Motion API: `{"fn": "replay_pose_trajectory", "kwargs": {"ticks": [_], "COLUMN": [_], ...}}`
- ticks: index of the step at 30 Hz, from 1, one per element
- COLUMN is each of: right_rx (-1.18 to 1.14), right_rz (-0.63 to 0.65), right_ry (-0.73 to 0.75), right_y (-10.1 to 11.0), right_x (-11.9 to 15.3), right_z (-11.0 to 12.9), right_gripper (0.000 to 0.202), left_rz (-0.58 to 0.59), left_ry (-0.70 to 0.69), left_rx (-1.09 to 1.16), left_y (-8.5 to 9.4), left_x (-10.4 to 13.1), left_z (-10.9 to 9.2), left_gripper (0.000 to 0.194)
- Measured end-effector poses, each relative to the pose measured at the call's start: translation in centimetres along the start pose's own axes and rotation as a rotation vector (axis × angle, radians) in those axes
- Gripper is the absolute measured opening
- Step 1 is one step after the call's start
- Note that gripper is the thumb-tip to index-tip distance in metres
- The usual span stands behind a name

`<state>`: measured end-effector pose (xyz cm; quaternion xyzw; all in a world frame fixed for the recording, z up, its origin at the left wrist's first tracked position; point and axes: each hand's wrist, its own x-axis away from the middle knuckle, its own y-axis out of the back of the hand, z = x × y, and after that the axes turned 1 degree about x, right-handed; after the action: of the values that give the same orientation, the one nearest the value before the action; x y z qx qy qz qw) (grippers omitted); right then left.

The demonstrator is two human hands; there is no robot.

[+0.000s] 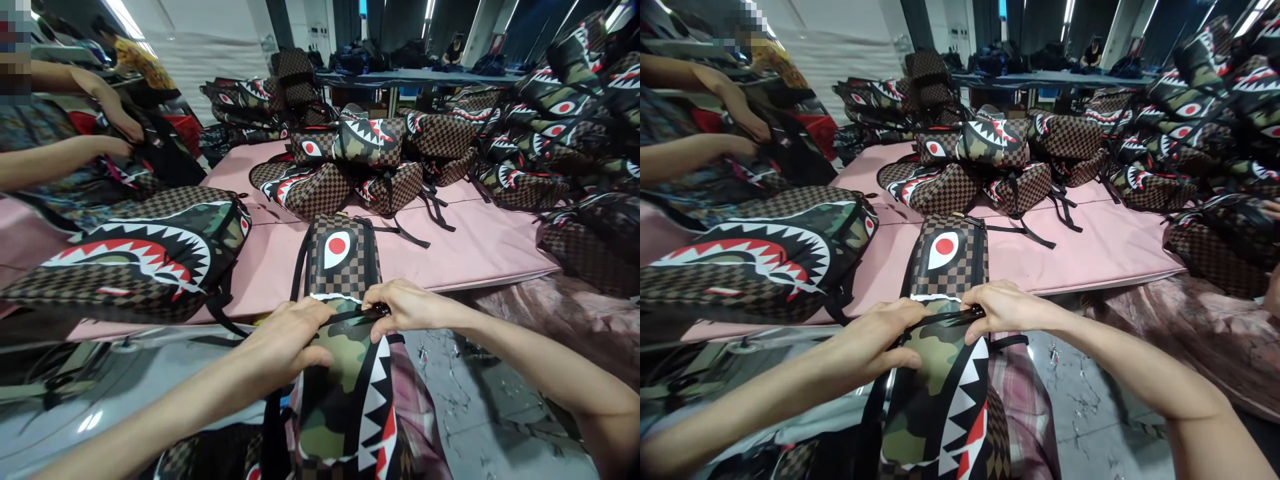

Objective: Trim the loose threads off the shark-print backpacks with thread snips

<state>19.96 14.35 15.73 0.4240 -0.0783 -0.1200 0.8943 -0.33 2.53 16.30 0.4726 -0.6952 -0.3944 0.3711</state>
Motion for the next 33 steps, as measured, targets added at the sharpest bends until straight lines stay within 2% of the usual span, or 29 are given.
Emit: {"fn": "replay_pose_trajectory", "kwargs": {"ticks": [2,5,7,10,12,14,18,24,30,33], "right_rx": [0.092,0.332,0.493,0.583,0.573,0.559,0.558,0.491,0.491,0.498], "right_rz": [-0.041,-0.149,-0.255,-0.439,-0.496,-0.493,-0.468,-0.382,-0.262,-0.282], "right_ry": [-0.023,-0.016,0.073,0.282,0.363,0.397,0.393,0.373,0.316,0.254], "right_y": [-0.8,-3.6,-6.1,-9.4,-10.8,-11.4,-11.6,-11.2,-9.8,-8.6], "right_x": [0.2,1.1,2.0,3.1,3.6,3.8,3.7,4.0,4.3,4.9], "right_z": [0.9,1.8,2.0,1.8,1.6,1.4,0.9,0.6,1.4,1.7], "right_gripper": [0.023,0.01,0.005,0.02,0.021,0.019,0.018,0.019,0.022,0.019], "left_rz": [-0.19,-0.453,-0.582,-0.716,-0.755,-0.765,-0.734,-0.732,-0.835,-0.88], "left_ry": [0.015,0.032,0.017,-0.053,-0.094,-0.126,-0.185,-0.231,-0.124,-0.095], "left_rx": [-0.1,-0.185,-0.145,-0.059,-0.045,-0.06,-0.073,0.011,0.078,0.091], "left_y": [-1.2,-4.1,-6.4,-9.7,-11.0,-11.6,-11.4,-11.1,-12.3,-12.6], "left_x": [1.1,2.7,3.9,5.5,6.3,6.7,6.5,6.7,8.0,8.5], "left_z": [-0.1,-1.0,-1.5,-2.0,-1.9,-1.6,-0.8,-0.4,-0.8,-0.8], "left_gripper": [0.035,0.017,0.014,0.026,0.028,0.026,0.024,0.03,0.024,0.022]}}
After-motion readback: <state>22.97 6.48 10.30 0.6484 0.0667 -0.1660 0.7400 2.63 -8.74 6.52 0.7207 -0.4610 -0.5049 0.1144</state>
